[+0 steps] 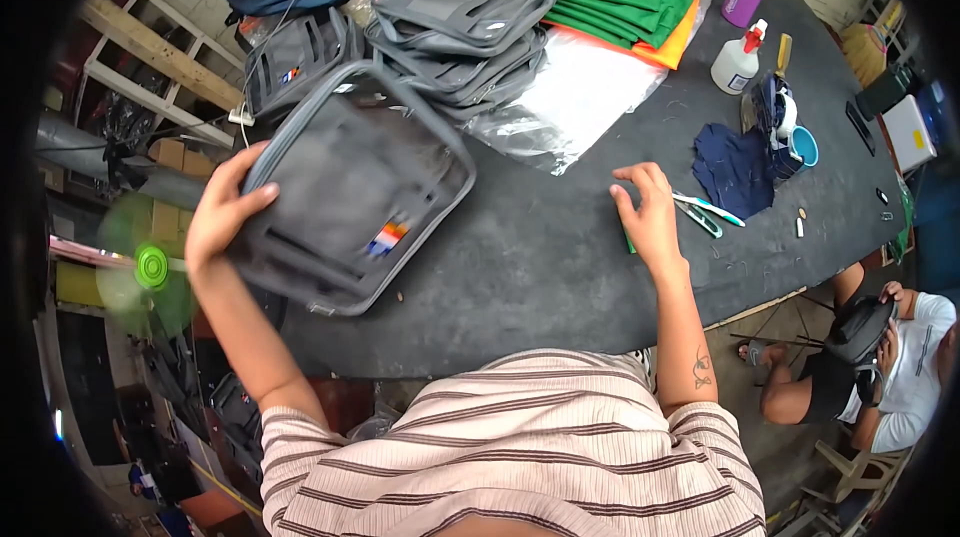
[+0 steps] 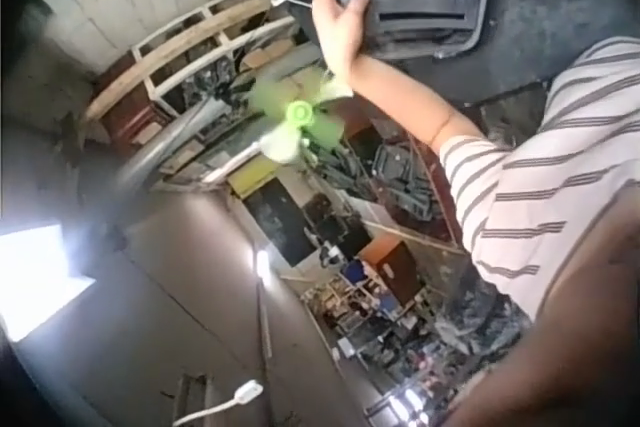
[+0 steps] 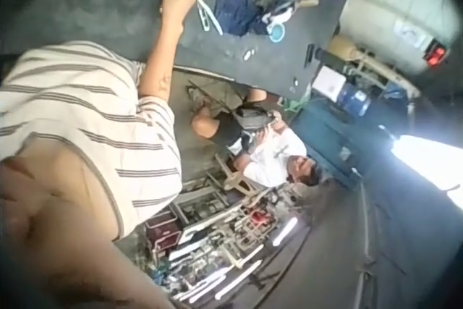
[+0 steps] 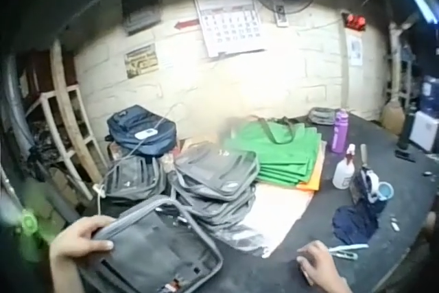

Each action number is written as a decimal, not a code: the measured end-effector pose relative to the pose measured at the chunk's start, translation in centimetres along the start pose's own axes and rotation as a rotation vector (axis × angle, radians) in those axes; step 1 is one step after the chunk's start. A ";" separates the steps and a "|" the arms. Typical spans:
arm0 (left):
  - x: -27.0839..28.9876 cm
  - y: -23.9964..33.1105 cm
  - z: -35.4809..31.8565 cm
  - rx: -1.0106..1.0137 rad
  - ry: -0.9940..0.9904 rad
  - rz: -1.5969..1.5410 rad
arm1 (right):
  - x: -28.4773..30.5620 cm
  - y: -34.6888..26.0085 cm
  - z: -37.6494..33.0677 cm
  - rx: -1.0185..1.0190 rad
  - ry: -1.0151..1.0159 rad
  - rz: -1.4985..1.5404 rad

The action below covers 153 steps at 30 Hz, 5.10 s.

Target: Inspecting the quality and features of various manufactured gray bags at a workshop table.

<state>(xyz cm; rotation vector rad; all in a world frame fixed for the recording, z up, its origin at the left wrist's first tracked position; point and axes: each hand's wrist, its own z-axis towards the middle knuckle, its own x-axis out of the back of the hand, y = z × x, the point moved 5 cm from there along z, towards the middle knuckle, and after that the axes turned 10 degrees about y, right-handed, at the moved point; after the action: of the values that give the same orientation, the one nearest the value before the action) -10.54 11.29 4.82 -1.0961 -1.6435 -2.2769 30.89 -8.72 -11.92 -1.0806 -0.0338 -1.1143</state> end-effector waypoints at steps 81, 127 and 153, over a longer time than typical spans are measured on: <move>-23.3 10.4 4.5 -0.597 0.202 -0.090 | 6.7 -8.4 -4.2 0.344 -0.946 -0.159; -27.3 6.9 3.3 -0.829 0.188 0.424 | -2.6 -5.5 -7.2 0.188 -1.322 -0.455; -26.3 9.2 3.7 -0.612 0.352 0.320 | -0.2 -9.7 -1.9 0.452 -0.964 -0.107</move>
<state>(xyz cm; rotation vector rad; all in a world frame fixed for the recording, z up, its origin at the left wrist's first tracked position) 14.84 2.94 -3.73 -0.8860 -0.6036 -2.6054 22.82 -10.14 -6.39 -1.1106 -1.0617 -0.5409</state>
